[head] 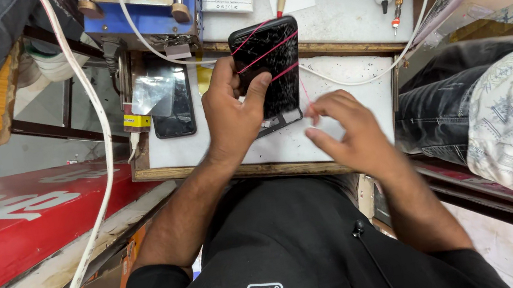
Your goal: The person handles two smartphones at a workbench. They connect a charging cable to one phone, then use a rubber band to secure the back cover of a second phone with a cracked screen. The person repeatedly adjusts the rubber band and inspects the device.
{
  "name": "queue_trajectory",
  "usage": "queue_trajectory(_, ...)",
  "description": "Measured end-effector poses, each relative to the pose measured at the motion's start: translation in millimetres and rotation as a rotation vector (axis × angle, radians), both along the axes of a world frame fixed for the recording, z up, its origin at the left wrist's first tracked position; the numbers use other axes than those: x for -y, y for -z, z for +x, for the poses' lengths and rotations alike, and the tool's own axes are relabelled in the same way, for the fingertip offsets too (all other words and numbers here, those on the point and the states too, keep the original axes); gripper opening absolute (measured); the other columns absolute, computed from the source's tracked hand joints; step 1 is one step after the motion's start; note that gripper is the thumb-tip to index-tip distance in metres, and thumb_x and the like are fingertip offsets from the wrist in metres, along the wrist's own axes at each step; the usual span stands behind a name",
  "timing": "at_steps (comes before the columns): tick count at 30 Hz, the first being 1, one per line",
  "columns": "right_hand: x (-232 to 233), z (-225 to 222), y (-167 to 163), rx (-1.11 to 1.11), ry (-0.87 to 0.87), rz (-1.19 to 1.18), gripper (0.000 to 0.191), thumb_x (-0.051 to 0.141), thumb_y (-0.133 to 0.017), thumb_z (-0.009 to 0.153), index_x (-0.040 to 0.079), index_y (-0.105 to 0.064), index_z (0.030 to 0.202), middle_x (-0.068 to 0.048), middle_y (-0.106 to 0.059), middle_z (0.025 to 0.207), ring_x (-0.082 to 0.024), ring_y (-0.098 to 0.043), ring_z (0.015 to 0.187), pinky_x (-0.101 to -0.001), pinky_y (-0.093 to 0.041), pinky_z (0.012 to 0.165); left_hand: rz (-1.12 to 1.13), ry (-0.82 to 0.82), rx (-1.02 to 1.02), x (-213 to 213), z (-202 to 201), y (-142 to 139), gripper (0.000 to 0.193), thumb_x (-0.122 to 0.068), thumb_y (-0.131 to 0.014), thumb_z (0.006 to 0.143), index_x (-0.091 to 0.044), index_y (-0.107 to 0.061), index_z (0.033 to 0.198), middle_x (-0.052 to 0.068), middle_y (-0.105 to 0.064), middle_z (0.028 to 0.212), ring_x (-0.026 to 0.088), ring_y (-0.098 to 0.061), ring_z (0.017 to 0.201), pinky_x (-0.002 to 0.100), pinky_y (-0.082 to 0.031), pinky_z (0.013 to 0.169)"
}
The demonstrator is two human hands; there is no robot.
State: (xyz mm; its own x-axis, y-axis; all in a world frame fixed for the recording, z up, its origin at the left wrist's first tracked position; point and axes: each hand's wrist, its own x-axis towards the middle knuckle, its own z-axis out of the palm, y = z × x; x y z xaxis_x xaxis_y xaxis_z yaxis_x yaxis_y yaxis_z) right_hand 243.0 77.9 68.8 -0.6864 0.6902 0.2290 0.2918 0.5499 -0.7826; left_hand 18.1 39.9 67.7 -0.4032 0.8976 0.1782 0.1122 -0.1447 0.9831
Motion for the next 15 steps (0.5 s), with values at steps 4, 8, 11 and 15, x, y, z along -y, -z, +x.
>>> queue_trajectory(4,20,-47,-10,0.07,0.15,0.206,0.052,0.011,-0.085,0.079,0.0,-0.059,0.122,-0.014,-0.064,0.108,-0.036,-0.059,0.11,-0.0463,-0.047,0.098,0.057,-0.098,-0.124,-2,14,-4,0.022,-0.01,-0.072,0.102,-0.001,-0.054,0.109,0.008,-0.074,0.089,0.01,-0.073,0.081,0.026,-0.058,0.072)
queue_trajectory(8,31,-67,-5,0.06,0.293,0.255,0.066,0.013,-0.09,0.067,-0.001,-0.051,0.118,-0.019,-0.056,0.113,-0.039,-0.054,0.11,-0.0468,-0.045,0.096,-0.055,-0.157,-0.227,1,25,-7,0.027,-0.017,-0.076,0.099,-0.003,-0.053,0.101,0.004,-0.066,0.074,0.009,-0.063,0.065,0.029,-0.052,0.06)
queue_trajectory(11,33,-64,3,0.041,0.323,0.222,0.066,0.013,-0.091,0.067,-0.002,-0.049,0.116,-0.019,-0.053,0.111,-0.037,-0.054,0.105,-0.0452,-0.047,0.091,-0.102,-0.081,-0.217,4,24,-3,0.027,-0.019,-0.075,0.098,-0.003,-0.053,0.103,0.004,-0.066,0.078,0.008,-0.062,0.069,0.03,-0.052,0.062)
queue_trajectory(15,32,-49,18,-0.03,0.283,-0.013,0.052,0.011,-0.089,0.075,0.001,-0.051,0.11,-0.013,-0.055,0.103,-0.028,-0.056,0.096,-0.0395,-0.05,0.086,-0.04,0.077,-0.012,0,11,10,0.026,-0.016,-0.068,0.104,-0.002,-0.054,0.121,0.007,-0.069,0.103,0.009,-0.063,0.094,0.028,-0.054,0.083)
